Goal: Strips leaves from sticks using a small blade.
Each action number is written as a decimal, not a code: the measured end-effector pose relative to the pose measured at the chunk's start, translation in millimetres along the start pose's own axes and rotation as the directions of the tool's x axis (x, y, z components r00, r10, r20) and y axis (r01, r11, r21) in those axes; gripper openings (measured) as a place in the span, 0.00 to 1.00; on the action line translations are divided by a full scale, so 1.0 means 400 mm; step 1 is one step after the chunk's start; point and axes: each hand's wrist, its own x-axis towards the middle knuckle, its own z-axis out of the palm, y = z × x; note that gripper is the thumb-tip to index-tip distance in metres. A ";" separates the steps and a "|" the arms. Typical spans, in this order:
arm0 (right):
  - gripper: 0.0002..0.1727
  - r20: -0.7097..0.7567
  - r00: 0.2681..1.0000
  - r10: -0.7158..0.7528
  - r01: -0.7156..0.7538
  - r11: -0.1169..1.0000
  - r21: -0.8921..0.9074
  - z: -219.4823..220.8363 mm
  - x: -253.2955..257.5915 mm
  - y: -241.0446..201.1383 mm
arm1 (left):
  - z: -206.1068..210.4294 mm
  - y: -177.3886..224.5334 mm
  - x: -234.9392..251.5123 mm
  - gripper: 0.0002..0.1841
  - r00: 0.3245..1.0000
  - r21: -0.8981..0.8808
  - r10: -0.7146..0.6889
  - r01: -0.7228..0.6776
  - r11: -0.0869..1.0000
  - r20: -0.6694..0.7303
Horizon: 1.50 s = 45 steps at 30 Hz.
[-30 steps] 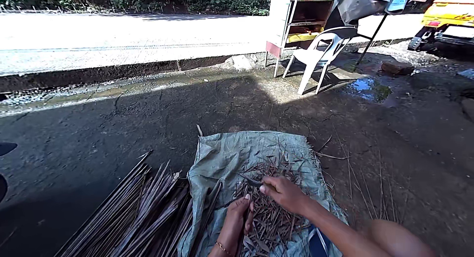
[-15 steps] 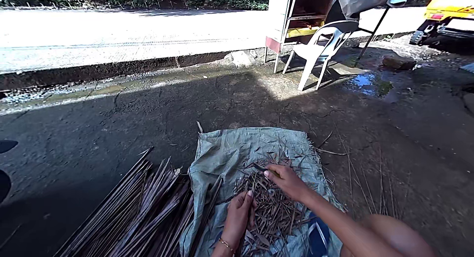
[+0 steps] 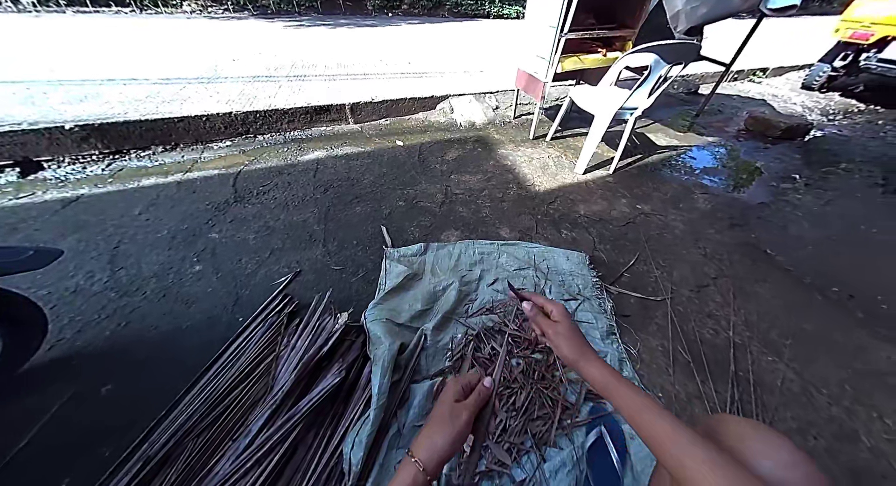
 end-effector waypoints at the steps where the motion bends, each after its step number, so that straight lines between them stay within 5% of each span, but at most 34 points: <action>1: 0.20 0.018 1.000 0.005 -0.005 1.000 0.021 -0.002 -0.007 -0.007 | 0.001 0.001 -0.004 0.17 1.000 -0.013 0.006 -0.006 1.000 -0.012; 4: 0.17 0.225 0.974 -0.012 0.014 1.000 -0.006 0.031 -0.058 -0.019 | 0.006 -0.001 0.000 0.19 0.994 -0.092 0.010 -0.020 0.996 -0.111; 8: 0.22 0.412 0.911 -0.017 0.152 0.943 -0.297 0.063 -0.071 -0.007 | 0.013 -0.004 0.023 0.18 0.981 -0.199 -0.005 -0.034 0.979 -0.193; 11: 0.23 0.343 0.939 0.004 0.165 0.871 -0.463 0.020 -0.024 -0.019 | 0.017 0.009 0.043 0.19 0.972 -0.218 -0.023 -0.029 0.975 -0.235; 15: 0.23 0.060 0.998 0.005 0.031 0.813 -0.581 -0.050 0.024 -0.047 | 0.016 0.007 0.046 0.20 0.967 -0.224 -0.015 -0.044 0.974 -0.254; 17: 0.22 0.082 0.997 -0.004 0.049 0.834 -0.550 -0.063 0.017 -0.057 | 0.018 -0.005 0.040 0.20 0.967 -0.231 -0.021 -0.040 0.972 -0.256; 23: 0.22 0.479 0.874 0.087 0.125 0.911 -0.393 0.061 -0.066 -0.033 | 0.032 -0.008 0.041 0.19 0.961 -0.255 -0.032 -0.041 0.966 -0.276; 33: 0.23 0.450 0.888 0.095 0.155 0.859 -0.488 0.038 -0.043 -0.024 | 0.030 -0.015 0.036 0.22 0.973 -0.228 -0.056 0.003 0.974 -0.225; 40: 0.22 0.038 0.997 0.066 -0.032 0.818 -0.574 -0.091 0.042 -0.046 | 0.028 -0.009 0.030 0.22 0.971 -0.226 -0.046 -0.008 0.974 -0.236; 45: 0.22 0.329 0.941 0.076 0.105 0.860 -0.500 0.014 -0.035 -0.050 | 0.026 -0.018 0.036 0.22 0.966 -0.224 -0.046 -0.013 0.974 -0.255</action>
